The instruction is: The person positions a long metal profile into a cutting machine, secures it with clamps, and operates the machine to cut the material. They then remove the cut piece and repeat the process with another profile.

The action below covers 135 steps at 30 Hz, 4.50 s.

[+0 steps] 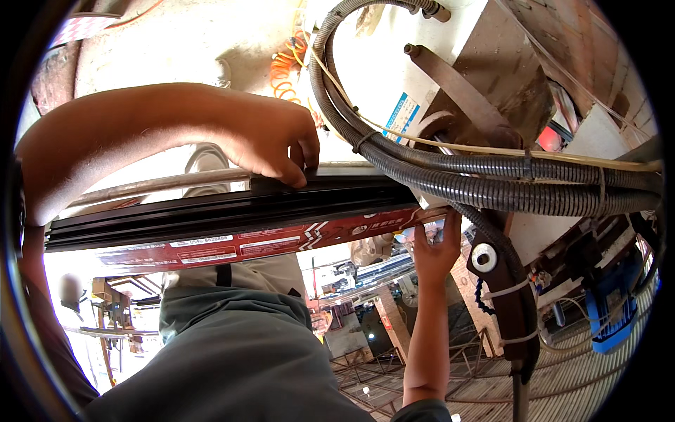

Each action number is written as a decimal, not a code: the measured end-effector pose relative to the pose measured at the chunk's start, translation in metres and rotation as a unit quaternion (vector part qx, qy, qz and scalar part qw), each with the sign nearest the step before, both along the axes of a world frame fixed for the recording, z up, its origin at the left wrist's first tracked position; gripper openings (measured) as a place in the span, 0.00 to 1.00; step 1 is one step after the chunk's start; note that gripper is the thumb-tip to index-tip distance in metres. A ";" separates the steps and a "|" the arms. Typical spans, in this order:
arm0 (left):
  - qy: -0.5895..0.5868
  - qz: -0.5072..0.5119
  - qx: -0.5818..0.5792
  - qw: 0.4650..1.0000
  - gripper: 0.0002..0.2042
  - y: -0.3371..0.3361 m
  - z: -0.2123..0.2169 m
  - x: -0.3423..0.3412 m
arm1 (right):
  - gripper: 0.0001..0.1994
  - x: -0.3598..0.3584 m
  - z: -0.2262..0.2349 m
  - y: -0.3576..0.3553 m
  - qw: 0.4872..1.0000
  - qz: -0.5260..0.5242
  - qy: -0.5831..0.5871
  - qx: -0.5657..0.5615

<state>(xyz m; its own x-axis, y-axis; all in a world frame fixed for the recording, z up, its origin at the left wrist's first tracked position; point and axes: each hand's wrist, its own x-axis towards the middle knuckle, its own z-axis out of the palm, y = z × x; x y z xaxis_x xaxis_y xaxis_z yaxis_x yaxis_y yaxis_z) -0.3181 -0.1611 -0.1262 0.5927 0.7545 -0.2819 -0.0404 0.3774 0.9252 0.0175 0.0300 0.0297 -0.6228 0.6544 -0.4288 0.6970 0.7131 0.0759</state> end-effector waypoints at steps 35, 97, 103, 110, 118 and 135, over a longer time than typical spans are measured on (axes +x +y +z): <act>0.105 0.037 0.040 0.993 0.17 0.039 0.015 0.051 | 0.37 -0.002 -0.001 -0.001 1.000 -0.001 0.006 -0.001; 0.145 0.167 -0.177 0.959 0.29 0.048 0.041 0.073 | 0.39 0.039 -0.063 0.003 0.969 0.034 0.232 0.075; 0.129 0.151 -0.127 0.972 0.25 0.044 0.031 0.077 | 0.37 0.041 -0.061 0.006 0.969 0.056 0.203 0.131; 0.119 0.208 -0.140 0.961 0.31 0.053 0.029 0.098 | 0.38 0.046 -0.061 0.008 0.969 0.078 0.178 0.150; 0.058 0.145 -0.096 0.983 0.35 0.055 0.010 0.090 | 0.39 0.052 -0.065 0.010 0.969 0.078 0.158 0.172; 0.237 0.128 -0.135 0.953 0.52 0.066 0.040 0.104 | 0.41 0.039 -0.055 0.003 0.978 -0.009 0.153 0.139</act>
<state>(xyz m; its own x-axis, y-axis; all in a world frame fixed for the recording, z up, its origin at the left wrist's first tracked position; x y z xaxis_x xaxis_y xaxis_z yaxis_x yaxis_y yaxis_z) -0.2145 -0.0950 -0.0866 0.1559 0.7192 -0.6771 0.2359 0.6385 0.7326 0.0565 0.0328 -0.0251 -0.6819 0.7309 -0.0284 0.7293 0.6823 0.0508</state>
